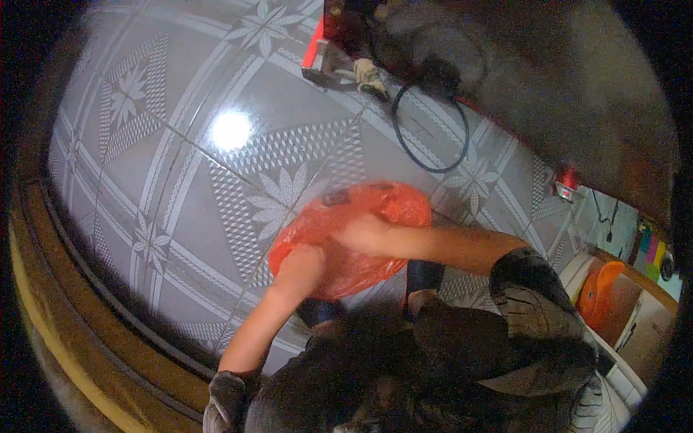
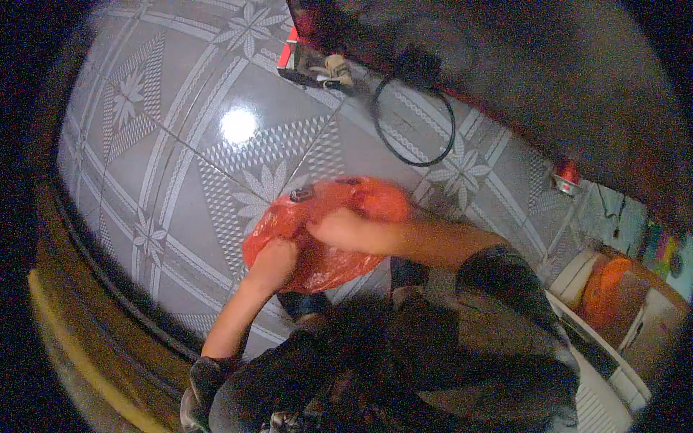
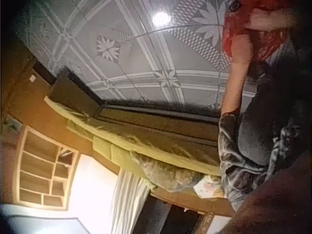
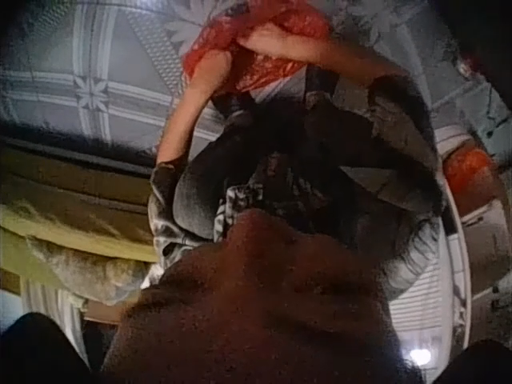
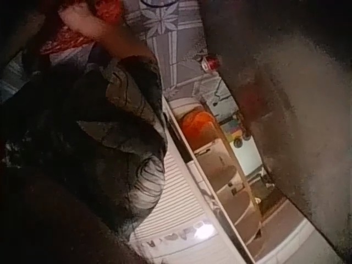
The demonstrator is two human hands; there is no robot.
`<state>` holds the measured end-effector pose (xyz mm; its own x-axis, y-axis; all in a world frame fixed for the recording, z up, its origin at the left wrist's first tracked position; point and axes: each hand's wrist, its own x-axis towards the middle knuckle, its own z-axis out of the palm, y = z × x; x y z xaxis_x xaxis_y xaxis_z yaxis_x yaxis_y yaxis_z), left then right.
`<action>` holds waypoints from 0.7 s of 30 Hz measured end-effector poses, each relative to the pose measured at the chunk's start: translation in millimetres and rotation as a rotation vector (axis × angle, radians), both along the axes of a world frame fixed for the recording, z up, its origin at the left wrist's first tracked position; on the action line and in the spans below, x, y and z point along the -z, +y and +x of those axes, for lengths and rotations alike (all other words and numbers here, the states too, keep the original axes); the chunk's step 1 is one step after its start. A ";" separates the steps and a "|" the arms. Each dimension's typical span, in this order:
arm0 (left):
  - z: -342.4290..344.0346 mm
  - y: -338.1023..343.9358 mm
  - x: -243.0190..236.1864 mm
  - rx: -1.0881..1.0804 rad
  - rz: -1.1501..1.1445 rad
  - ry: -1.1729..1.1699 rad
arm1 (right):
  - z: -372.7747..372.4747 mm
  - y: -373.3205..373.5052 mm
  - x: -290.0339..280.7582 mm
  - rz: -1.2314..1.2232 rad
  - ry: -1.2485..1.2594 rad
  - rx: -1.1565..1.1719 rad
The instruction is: The person uses a screwdriver to remove and replace screws on a red metal appliance frame, then handles a red plastic bag and adjusts internal components by hand.
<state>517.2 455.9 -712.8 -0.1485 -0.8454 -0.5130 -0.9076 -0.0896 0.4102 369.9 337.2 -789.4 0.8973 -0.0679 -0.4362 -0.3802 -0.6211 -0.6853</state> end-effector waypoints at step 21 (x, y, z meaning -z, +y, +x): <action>52.8 -36.3 -9.4 -0.660 0.227 0.980 | -9.4 -12.0 -52.2 0.036 0.032 0.292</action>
